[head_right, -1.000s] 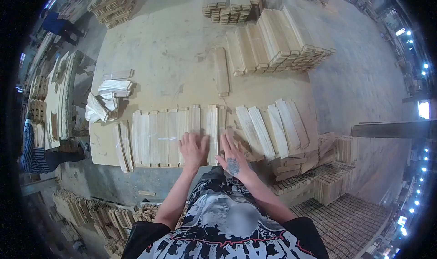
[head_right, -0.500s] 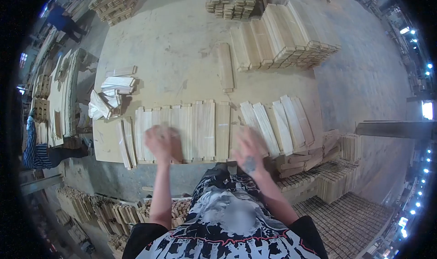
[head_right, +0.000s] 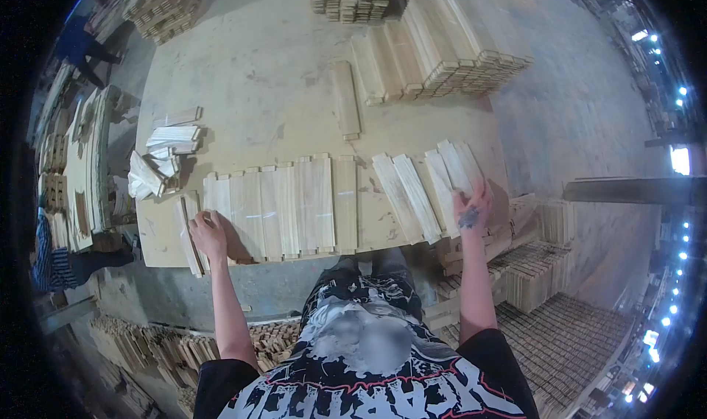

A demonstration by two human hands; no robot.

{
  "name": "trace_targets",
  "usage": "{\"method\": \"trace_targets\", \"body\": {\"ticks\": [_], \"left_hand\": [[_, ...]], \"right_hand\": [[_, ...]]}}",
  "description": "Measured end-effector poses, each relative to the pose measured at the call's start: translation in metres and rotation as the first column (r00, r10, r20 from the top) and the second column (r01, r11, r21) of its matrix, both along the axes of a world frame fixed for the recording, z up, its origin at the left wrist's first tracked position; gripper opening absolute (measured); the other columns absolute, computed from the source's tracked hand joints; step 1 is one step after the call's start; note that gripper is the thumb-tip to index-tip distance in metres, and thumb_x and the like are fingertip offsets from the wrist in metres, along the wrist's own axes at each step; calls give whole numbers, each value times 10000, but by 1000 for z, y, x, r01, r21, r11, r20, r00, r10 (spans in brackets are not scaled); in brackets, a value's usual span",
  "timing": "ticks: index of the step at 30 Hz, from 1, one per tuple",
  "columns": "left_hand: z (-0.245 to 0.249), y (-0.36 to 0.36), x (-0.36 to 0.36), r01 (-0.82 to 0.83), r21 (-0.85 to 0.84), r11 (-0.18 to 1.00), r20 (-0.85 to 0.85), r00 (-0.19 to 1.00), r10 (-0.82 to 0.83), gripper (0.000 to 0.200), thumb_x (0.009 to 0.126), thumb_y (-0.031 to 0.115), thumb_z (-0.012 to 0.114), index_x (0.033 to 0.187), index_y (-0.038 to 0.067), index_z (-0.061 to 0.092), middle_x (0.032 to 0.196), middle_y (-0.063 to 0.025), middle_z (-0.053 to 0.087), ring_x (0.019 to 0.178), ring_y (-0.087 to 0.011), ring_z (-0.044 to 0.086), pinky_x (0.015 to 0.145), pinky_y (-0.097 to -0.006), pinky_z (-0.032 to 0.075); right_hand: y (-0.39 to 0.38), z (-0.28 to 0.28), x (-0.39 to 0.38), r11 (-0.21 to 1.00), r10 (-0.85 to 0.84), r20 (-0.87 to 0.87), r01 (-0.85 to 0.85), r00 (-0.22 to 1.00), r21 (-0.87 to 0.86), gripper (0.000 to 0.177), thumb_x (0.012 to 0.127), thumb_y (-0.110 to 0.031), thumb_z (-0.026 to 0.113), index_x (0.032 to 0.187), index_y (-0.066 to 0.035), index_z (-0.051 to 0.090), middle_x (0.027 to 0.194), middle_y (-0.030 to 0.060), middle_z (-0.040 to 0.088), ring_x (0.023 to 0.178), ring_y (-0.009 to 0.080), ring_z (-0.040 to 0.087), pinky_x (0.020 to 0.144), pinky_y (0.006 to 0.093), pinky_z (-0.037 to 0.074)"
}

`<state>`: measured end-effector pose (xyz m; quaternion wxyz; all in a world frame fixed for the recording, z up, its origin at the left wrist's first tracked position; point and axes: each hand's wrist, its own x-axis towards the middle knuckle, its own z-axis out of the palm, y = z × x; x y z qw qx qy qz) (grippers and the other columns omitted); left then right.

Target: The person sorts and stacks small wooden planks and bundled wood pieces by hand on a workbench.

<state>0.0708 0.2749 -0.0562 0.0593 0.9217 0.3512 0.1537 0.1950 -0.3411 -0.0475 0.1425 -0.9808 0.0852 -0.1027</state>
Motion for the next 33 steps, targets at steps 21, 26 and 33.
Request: {"method": "trace_targets", "body": {"ticks": [21, 26, 33], "left_hand": [[0, -28, -5, -52, 1, 999, 107, 993, 52, 263, 912, 260, 702, 1060, 45, 670, 979, -195, 608, 947, -396, 594, 824, -512, 469], [0, -43, -14, -68, -75, 995, 125, 989, 77, 292, 919, 267, 704, 1096, 38, 665, 1024, -197, 602, 1002, -401, 582, 872, -493, 464], [8, -67, -59, -21, -237, 971, 194, 979, 69, 319, 942, 230, 691, 1149, -6, 635, 1055, -187, 583, 1022, -369, 569, 906, -464, 451]], "right_hand": [[85, -27, 0, 989, 145, -25, -144, 989, 13, 789, 896, -264, 701, 1567, -121, 311, 1621, 225, 253, 1523, 417, 211, 1189, 678, 198], [109, -9, -3, 961, 262, 90, -268, 961, 72, 647, 905, -189, 691, 1491, -82, 441, 1526, 217, 396, 1442, 401, 353, 1177, 582, 290], [184, 31, -65, 794, 466, -50, -392, 883, 466, 364, 924, -111, 674, 1282, -52, 637, 1114, 146, 668, 1013, 285, 659, 908, 380, 515]]}}
